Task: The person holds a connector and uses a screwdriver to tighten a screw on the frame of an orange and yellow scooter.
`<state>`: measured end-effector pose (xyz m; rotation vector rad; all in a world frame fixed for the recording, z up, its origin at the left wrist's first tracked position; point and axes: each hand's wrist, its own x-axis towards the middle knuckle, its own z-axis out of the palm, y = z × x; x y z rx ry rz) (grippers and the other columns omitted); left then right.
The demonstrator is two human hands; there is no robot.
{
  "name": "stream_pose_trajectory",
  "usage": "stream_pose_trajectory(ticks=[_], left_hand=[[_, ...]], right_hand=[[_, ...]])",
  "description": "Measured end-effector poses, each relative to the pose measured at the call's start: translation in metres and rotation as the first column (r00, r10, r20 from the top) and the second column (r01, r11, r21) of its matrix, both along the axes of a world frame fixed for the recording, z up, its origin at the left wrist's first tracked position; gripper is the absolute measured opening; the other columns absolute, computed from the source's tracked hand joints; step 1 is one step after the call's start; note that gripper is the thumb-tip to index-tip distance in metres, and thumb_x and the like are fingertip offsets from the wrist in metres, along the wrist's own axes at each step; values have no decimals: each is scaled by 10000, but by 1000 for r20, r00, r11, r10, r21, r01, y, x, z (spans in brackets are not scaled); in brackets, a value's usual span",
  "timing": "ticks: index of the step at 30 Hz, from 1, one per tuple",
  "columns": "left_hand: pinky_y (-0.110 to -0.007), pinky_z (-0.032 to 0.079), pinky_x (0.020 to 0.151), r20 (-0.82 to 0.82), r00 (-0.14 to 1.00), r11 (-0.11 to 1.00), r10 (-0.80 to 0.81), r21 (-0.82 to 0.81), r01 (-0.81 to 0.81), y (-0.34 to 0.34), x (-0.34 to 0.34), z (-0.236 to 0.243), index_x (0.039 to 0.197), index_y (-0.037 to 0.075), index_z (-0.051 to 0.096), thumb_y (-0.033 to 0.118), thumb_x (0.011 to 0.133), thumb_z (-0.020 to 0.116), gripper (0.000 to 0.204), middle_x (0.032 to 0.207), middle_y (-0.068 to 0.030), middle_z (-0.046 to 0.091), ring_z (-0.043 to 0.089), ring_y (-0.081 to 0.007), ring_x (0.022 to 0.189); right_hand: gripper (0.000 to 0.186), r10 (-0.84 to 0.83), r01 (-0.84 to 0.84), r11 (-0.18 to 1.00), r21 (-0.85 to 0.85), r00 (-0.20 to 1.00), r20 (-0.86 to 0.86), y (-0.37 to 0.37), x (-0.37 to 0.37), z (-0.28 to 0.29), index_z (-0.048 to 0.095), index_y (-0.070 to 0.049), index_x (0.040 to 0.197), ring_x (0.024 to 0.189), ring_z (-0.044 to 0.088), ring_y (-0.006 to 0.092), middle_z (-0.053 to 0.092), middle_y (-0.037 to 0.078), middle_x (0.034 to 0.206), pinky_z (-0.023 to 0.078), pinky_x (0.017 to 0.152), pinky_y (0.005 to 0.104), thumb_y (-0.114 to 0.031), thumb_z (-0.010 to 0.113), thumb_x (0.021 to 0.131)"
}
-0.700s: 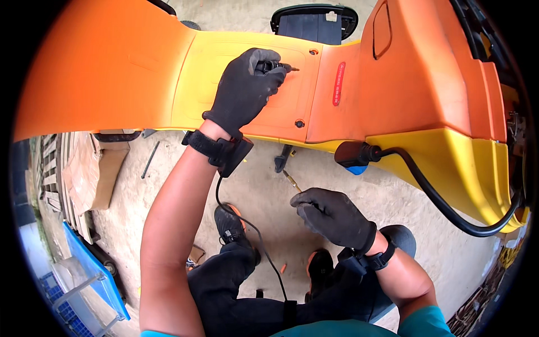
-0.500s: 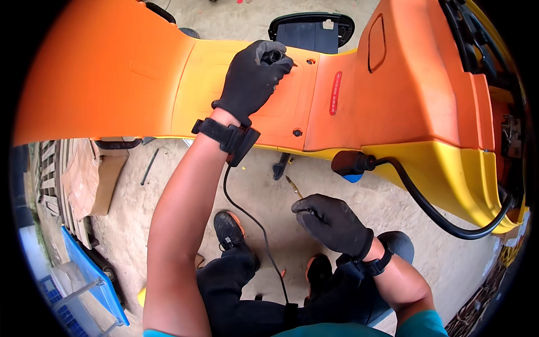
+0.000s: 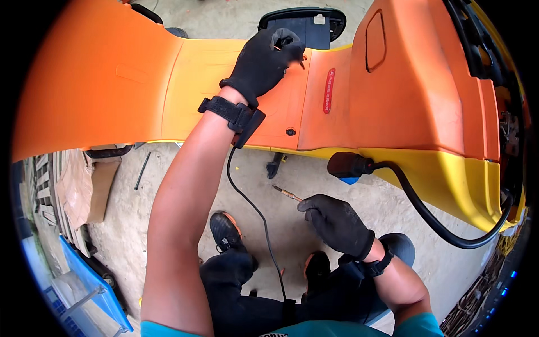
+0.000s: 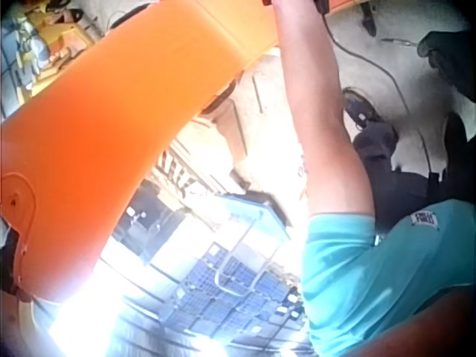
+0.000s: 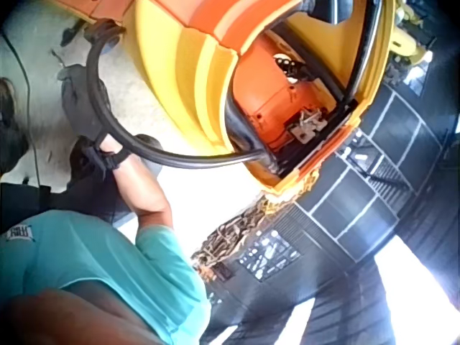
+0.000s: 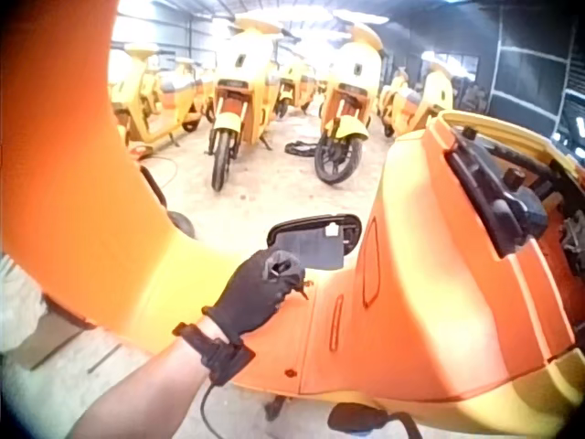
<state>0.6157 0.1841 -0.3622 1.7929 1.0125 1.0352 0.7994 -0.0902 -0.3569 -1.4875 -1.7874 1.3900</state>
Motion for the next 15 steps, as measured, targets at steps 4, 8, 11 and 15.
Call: stream_pose_trajectory(ticks=[4,8,11,15], left_hand=[[-309,560,793,195,976,963,-95,-231,140,-22,-24,2,1037,-11,595,269,1027,606,280,984,-98,689,691,-176,881],[-269,537,703,196,973,861,-120,-468,201,-51,-50,8,1139,-1,594,221,1008,597,258,940,-71,638,650,-143,783],[-232,468,615,-52,977,887,-207,-430,165,-68,-54,5,1185,27,610,185,986,605,254,889,-29,606,553,-80,689],[-218,424,595,-208,917,885,-341,-400,239,-79,-47,-4,1209,70,635,134,963,618,255,839,10,578,481,-48,666]], right_hand=[[192,-1,5,994,-108,999,36,6,1,1,628,-6,1142,739,672,176,675,120,904,538,688,303,-54,517,993],[187,-412,181,815,-551,850,-329,13,3,6,608,-21,1144,768,651,127,653,79,984,544,687,263,-69,476,1020],[163,-443,157,853,-497,722,-531,14,11,5,605,-23,1137,828,662,151,663,117,1048,554,699,274,-130,527,1042],[169,-372,72,868,-492,750,-547,16,9,5,612,-15,1140,849,662,153,663,117,1071,548,730,288,-128,553,1029]])
